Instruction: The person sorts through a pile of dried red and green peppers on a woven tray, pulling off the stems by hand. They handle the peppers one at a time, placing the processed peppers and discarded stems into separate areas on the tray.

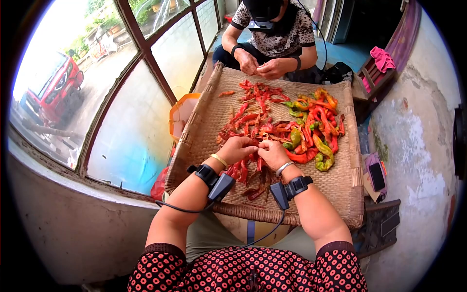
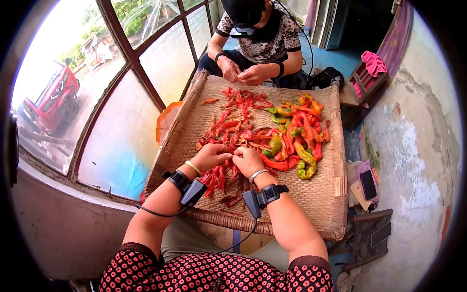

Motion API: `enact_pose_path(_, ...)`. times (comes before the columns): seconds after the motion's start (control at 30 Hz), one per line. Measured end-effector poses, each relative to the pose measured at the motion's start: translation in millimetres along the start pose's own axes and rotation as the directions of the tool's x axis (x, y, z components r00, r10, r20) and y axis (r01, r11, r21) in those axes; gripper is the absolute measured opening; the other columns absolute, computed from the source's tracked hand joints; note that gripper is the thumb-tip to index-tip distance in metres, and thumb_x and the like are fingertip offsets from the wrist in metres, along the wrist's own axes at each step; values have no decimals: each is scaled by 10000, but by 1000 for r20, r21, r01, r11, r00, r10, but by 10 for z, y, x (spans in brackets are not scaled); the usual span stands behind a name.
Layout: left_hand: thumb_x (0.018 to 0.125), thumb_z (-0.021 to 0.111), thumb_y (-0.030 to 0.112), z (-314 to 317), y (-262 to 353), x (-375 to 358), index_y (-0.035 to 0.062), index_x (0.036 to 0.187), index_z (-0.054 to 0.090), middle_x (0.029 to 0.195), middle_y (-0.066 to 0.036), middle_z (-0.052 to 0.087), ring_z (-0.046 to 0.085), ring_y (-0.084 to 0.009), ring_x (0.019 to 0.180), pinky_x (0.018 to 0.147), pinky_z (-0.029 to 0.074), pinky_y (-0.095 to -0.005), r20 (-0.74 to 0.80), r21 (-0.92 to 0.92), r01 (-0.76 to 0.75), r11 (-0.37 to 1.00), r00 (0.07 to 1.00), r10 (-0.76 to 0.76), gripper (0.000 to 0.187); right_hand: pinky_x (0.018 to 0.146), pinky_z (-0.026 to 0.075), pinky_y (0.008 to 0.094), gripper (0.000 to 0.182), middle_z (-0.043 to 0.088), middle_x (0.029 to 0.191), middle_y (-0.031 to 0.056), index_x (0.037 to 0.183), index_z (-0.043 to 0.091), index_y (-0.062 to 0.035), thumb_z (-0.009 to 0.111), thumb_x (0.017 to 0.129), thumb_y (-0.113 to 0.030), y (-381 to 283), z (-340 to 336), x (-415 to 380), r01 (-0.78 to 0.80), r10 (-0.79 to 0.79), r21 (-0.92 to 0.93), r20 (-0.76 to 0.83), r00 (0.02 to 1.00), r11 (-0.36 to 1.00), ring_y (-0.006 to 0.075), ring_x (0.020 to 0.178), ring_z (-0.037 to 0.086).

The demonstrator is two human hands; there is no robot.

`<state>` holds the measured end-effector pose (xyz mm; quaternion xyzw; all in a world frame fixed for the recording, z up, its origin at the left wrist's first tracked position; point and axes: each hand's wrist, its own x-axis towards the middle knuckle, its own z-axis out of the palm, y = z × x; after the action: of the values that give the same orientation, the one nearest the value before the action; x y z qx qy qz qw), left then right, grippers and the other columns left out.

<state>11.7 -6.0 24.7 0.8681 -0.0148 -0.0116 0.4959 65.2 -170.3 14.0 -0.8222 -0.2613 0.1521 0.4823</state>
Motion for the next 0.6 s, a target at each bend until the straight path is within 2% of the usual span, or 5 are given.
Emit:
enact_pose_path(0.17, 807, 592, 136, -10, 85, -30, -9, 876, 600, 660, -23, 581, 507, -70, 584, 536, 440, -234, -64, -38, -37, 999, 997, 35, 160, 607, 465, 324, 185, 618, 702, 114, 806, 609, -27, 603, 713, -187, -106, -14, -26, 43, -41, -49, 41, 998, 998, 223, 647, 596)
enact_pose_path(0.3, 821, 549, 46, -66, 216, -51, 1, 888, 556, 701, -18, 584, 545, -62, 559, 518, 446, -192, -366, -321, -99, 942, 930, -27, 81, 591, 460, 304, 141, 612, 698, 76, 788, 608, -44, 607, 712, -163, -69, 8, -35, 28, -26, -38, 62, 998, 999, 188, 632, 584)
enact_pose_path(0.4, 818, 532, 6, -315, 299, -82, 8, 869, 548, 746, -39, 589, 564, -84, 619, 570, 462, -202, -718, 147, -306, 941, 621, 314, 54, 589, 459, 291, 115, 600, 672, 60, 758, 609, -66, 604, 705, -168, -41, -2, -21, 2, 3, -54, 86, 996, 999, 187, 622, 576)
enact_pose_path(0.5, 799, 538, -22, -726, 356, -188, 9, 866, 550, 803, -74, 585, 583, -123, 723, 654, 471, -218, -719, 611, -228, 758, 240, 652, 74, 594, 463, 300, 122, 607, 682, 60, 758, 611, -67, 604, 699, -173, -38, -8, -19, 26, -18, -94, 77, 997, 995, 189, 637, 585)
enact_pose_path(0.6, 815, 543, 44, -1056, 55, -196, 46, 959, 568, 933, -119, 595, 587, -210, 872, 745, 476, -291, -806, 554, -10, 833, 243, 539, 146, 601, 468, 306, 127, 615, 694, 63, 757, 612, -66, 604, 694, -176, -46, 0, -29, 16, -8, -84, 96, 995, 996, 188, 654, 593)
